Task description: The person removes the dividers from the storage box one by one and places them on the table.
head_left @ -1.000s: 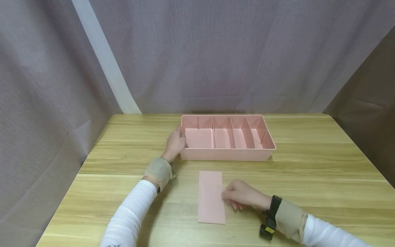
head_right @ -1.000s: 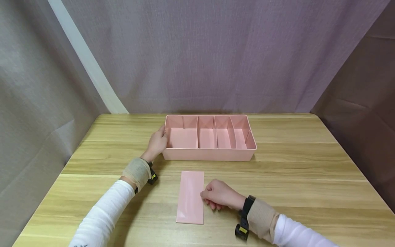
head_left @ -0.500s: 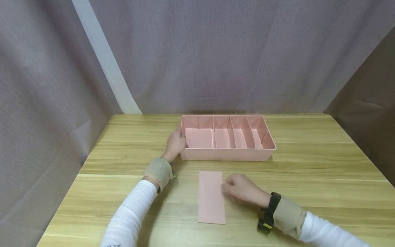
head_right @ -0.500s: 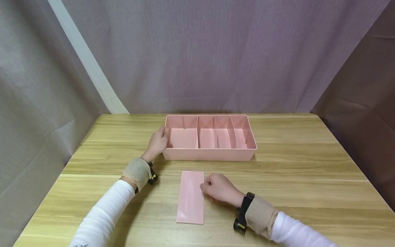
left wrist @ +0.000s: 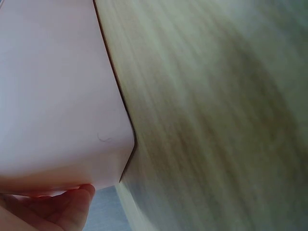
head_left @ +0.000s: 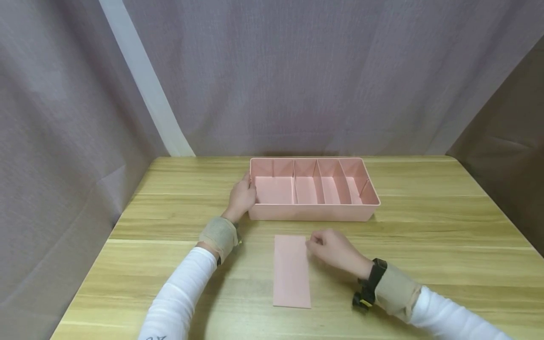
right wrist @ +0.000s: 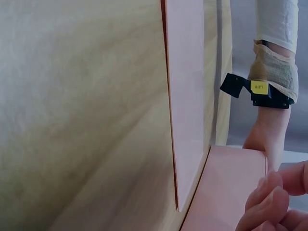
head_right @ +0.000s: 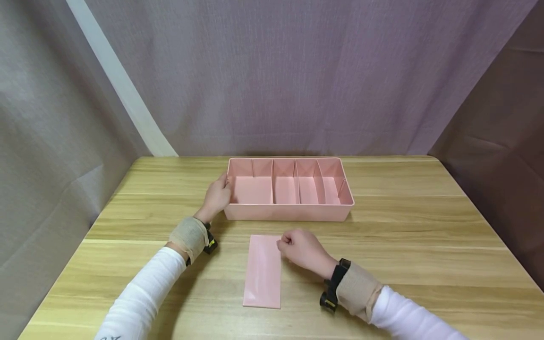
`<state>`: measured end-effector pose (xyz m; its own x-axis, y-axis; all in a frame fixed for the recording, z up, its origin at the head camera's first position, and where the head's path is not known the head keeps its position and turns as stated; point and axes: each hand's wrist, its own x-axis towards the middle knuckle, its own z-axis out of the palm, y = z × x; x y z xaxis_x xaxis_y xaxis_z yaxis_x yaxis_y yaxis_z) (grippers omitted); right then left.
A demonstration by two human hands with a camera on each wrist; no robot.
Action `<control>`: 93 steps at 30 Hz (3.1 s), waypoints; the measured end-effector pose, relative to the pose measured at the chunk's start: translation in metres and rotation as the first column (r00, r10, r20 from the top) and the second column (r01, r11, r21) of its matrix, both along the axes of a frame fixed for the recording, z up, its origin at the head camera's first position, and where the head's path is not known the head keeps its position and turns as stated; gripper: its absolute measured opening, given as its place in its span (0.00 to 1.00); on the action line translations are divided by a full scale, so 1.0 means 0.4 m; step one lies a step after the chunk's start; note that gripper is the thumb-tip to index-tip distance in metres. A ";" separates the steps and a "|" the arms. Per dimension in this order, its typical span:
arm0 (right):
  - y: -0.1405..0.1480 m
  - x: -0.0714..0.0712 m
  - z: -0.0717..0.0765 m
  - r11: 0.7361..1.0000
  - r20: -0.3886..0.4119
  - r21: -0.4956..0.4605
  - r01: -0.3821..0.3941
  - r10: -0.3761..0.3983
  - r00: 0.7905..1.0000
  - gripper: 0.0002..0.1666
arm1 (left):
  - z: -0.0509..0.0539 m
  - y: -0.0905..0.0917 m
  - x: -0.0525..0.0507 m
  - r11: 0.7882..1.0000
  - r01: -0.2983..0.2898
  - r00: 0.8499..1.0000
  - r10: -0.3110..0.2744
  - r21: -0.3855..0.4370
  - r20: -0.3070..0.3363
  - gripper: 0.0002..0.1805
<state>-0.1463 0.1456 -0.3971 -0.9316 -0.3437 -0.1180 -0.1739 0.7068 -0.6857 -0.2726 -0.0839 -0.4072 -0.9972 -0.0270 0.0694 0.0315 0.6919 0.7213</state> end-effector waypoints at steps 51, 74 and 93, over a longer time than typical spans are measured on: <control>-0.037 -0.107 0.076 0.994 -0.294 -0.050 0.096 -0.107 0.950 0.06 | -0.001 0.001 0.003 1.000 -0.004 1.000 0.004 0.001 -0.010 0.23; -0.066 -0.148 0.090 0.987 -0.311 -0.059 0.149 -0.160 0.937 0.05 | -0.005 -0.001 0.000 1.000 0.002 1.000 -0.002 0.016 -0.013 0.23; -0.085 -0.183 0.097 0.985 -0.304 -0.023 0.168 -0.168 0.938 0.06 | 0.000 0.002 0.003 1.000 -0.006 1.000 0.006 0.024 0.010 0.24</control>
